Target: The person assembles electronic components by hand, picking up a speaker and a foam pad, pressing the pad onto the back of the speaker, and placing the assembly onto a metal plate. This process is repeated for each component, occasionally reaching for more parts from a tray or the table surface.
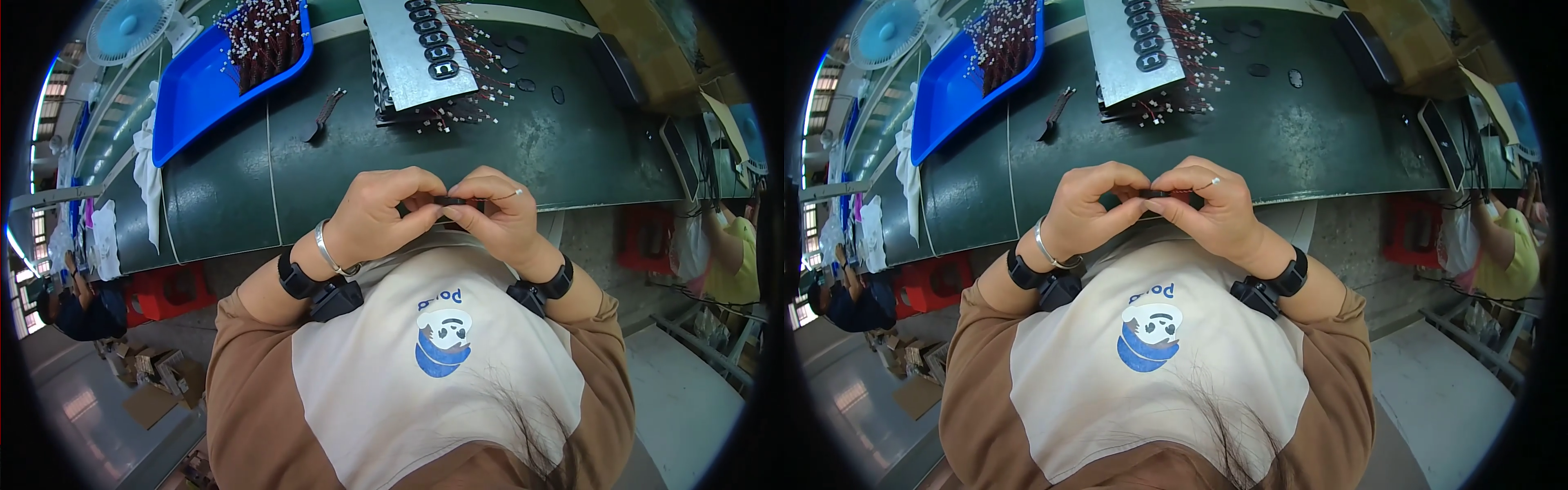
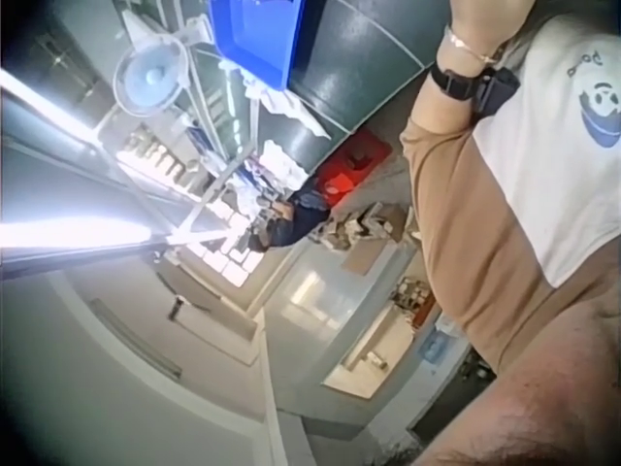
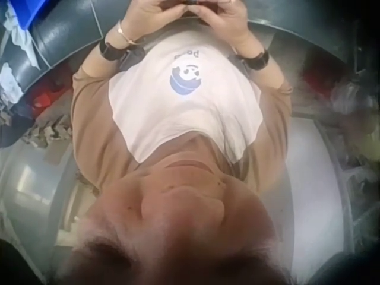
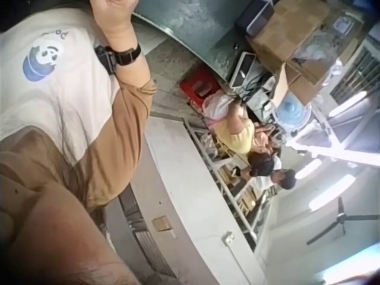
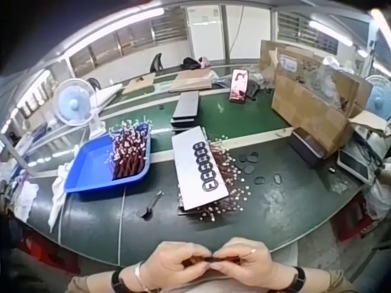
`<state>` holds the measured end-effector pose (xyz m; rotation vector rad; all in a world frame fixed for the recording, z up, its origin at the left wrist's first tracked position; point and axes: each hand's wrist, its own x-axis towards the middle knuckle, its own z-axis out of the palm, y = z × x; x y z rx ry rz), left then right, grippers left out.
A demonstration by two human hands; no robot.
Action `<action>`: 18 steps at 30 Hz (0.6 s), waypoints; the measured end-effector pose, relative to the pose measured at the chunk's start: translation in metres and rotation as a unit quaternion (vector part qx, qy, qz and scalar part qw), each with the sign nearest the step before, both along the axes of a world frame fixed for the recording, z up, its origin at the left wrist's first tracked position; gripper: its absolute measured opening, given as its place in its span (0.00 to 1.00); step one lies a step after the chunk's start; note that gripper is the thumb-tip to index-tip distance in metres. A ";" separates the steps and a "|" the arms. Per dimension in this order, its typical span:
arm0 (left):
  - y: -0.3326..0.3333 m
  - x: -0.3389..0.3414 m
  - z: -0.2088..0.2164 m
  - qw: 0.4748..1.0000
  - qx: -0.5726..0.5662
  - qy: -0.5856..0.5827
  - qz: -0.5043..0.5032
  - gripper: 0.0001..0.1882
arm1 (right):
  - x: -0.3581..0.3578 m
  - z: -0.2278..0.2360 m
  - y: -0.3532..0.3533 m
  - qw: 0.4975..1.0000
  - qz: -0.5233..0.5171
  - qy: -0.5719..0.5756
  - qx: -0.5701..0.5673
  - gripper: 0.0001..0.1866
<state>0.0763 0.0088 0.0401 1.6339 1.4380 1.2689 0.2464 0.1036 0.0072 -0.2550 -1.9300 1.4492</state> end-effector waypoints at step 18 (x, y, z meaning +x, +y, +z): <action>-0.035 -0.046 -0.008 0.983 -0.104 -0.150 -0.011 0.03 | -0.049 0.010 -0.014 0.995 0.053 -0.067 0.060 0.06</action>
